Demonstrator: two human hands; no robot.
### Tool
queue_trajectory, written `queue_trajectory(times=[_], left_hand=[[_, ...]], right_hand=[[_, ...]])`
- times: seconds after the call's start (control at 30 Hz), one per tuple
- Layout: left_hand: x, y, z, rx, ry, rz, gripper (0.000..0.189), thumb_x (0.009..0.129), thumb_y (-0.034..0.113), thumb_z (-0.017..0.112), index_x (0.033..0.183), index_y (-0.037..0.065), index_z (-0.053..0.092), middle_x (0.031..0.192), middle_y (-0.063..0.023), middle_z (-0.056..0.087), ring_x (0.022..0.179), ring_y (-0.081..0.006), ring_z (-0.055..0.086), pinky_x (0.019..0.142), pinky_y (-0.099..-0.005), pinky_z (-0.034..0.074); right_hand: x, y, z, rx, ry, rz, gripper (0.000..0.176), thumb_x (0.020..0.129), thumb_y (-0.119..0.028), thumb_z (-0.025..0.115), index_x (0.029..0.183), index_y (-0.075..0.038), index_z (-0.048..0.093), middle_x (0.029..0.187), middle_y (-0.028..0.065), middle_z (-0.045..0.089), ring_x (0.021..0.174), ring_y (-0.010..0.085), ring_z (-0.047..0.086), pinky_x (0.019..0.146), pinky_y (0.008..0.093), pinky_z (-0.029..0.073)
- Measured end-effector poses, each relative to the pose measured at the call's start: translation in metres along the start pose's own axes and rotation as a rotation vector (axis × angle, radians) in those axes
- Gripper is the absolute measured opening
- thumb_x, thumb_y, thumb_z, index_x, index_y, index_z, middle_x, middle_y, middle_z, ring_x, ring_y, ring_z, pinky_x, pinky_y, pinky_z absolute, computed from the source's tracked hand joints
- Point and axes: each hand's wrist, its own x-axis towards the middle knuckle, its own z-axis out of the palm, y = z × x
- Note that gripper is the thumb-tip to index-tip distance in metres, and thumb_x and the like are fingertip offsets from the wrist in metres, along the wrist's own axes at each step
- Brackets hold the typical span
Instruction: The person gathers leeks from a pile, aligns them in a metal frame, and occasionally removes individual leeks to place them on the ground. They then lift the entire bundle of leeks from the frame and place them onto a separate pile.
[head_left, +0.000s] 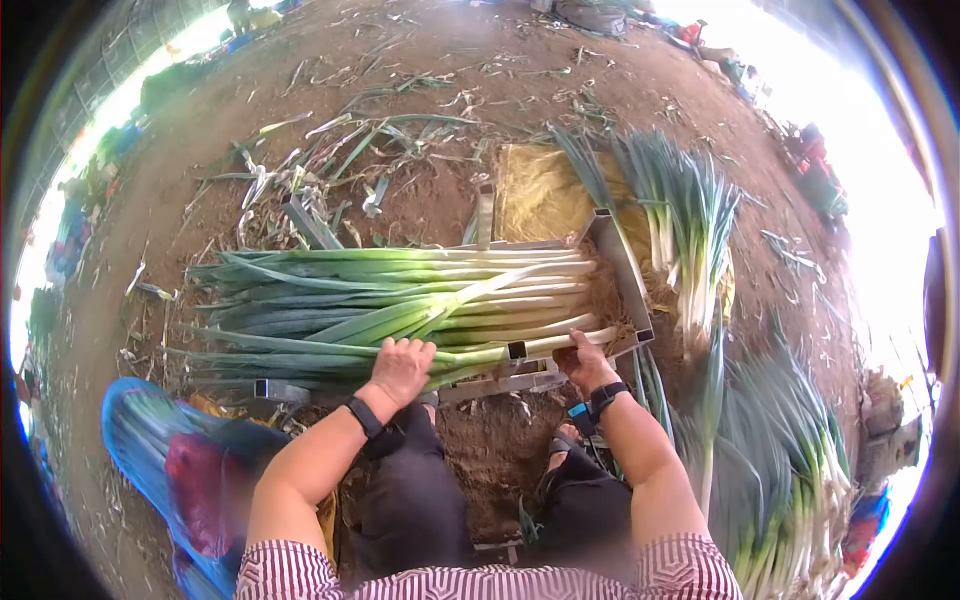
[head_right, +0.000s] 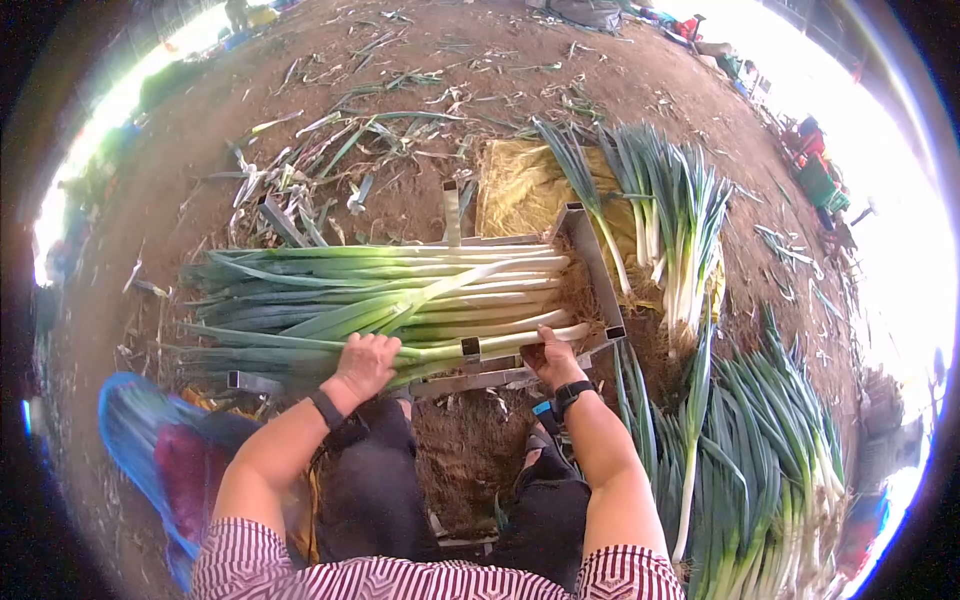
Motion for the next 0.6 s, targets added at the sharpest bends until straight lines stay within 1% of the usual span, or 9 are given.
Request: queue_trajectory(times=[0.1, 0.13, 0.17, 0.2, 0.23, 0.27, 0.3, 0.47, 0.6], left_hand=[[0.001, -0.009, 0.003, 0.037, -0.04, 0.031, 0.021, 0.072, 0.021, 0.068, 0.086, 0.013, 0.054, 0.079, -0.0029, 0.06, 0.076, -0.0211, 0.061, 0.067, -0.036, 0.042], [0.001, -0.007, 0.005, 0.108, 0.062, 0.082, 0.008, 0.077, 0.017, 0.059, 0.084, 0.013, 0.055, 0.077, -0.002, 0.058, 0.07, -0.0193, 0.059, 0.062, -0.033, 0.041], [0.0, -0.005, 0.007, 0.144, 0.104, 0.101, 0.007, 0.078, 0.016, 0.057, 0.084, 0.012, 0.056, 0.077, -0.0016, 0.058, 0.069, -0.0187, 0.058, 0.062, -0.0325, 0.041], [-0.002, -0.004, 0.009, 0.183, 0.146, 0.122, 0.007, 0.079, 0.016, 0.055, 0.085, 0.012, 0.057, 0.076, -0.0011, 0.058, 0.068, -0.018, 0.058, 0.062, -0.0321, 0.041], [-0.006, -0.002, 0.012, 0.218, 0.184, 0.145, 0.008, 0.079, 0.015, 0.053, 0.085, 0.012, 0.057, 0.076, -0.0007, 0.057, 0.067, -0.0174, 0.057, 0.062, -0.0316, 0.041], [-0.012, -0.004, 0.025, 0.225, 0.265, 0.19, 0.015, 0.078, 0.016, 0.054, 0.091, 0.011, 0.059, 0.076, -0.0003, 0.056, 0.066, -0.0167, 0.054, 0.062, -0.0317, 0.04], [-0.015, -0.003, 0.025, 0.225, 0.257, 0.191, 0.016, 0.078, 0.016, 0.054, 0.093, 0.011, 0.059, 0.076, -0.0004, 0.056, 0.066, -0.0167, 0.054, 0.062, -0.0318, 0.041], [-0.007, -0.006, 0.012, 0.249, 0.222, 0.189, 0.022, 0.078, 0.016, 0.054, 0.098, 0.011, 0.06, 0.08, -0.001, 0.057, 0.068, -0.017, 0.054, 0.064, -0.033, 0.041], [-0.016, -0.003, 0.026, 0.255, 0.24, 0.183, 0.021, 0.079, 0.016, 0.055, 0.099, 0.011, 0.06, 0.083, -0.0012, 0.059, 0.072, -0.017, 0.055, 0.067, -0.0327, 0.041]], right_hand=[[0.003, 0.001, -0.012, -0.024, -0.039, -0.001, 0.023, 0.09, -0.025, 0.063, 0.102, -0.006, 0.056, 0.087, 0.0103, 0.064, 0.079, 0.0279, 0.065, 0.071, 0.0416, 0.058], [0.007, 0.0, -0.014, -0.036, -0.018, -0.009, 0.023, 0.09, -0.025, 0.063, 0.101, -0.006, 0.056, 0.088, 0.0109, 0.064, 0.079, 0.0279, 0.065, 0.071, 0.0412, 0.058], [0.011, 0.0, -0.015, -0.047, 0.003, -0.019, 0.024, 0.089, -0.025, 0.063, 0.101, -0.005, 0.056, 0.088, 0.0115, 0.064, 0.08, 0.028, 0.065, 0.07, 0.0408, 0.058], [-0.014, -0.01, -0.001, -0.156, 0.051, -0.014, 0.024, 0.089, -0.025, 0.064, 0.099, -0.005, 0.057, 0.087, 0.0123, 0.065, 0.079, 0.0266, 0.066, 0.066, 0.0385, 0.058], [-0.016, -0.011, 0.0, -0.179, 0.042, 0.009, 0.023, 0.088, -0.025, 0.064, 0.099, -0.006, 0.057, 0.088, 0.0111, 0.066, 0.078, 0.0256, 0.066, 0.067, 0.0385, 0.057], [-0.017, -0.013, -0.003, -0.205, 0.035, 0.034, 0.022, 0.088, -0.024, 0.065, 0.098, -0.006, 0.057, 0.089, 0.01, 0.066, 0.078, 0.0245, 0.066, 0.067, 0.0384, 0.057], [-0.021, -0.015, -0.004, -0.232, 0.029, 0.059, 0.021, 0.087, -0.024, 0.065, 0.097, -0.007, 0.057, 0.09, 0.0089, 0.067, 0.077, 0.0235, 0.065, 0.068, 0.0383, 0.057], [-0.024, -0.02, 0.004, -0.211, 0.086, 0.113, 0.021, 0.086, -0.026, 0.065, 0.091, -0.007, 0.057, 0.08, 0.0096, 0.065, 0.075, 0.0253, 0.065, 0.065, 0.0383, 0.056], [-0.02, -0.018, 0.0, -0.274, 0.05, 0.147, 0.026, 0.086, -0.032, 0.061, 0.095, -0.008, 0.057, 0.081, 0.0085, 0.064, 0.073, 0.0241, 0.065, 0.065, 0.0403, 0.055]])
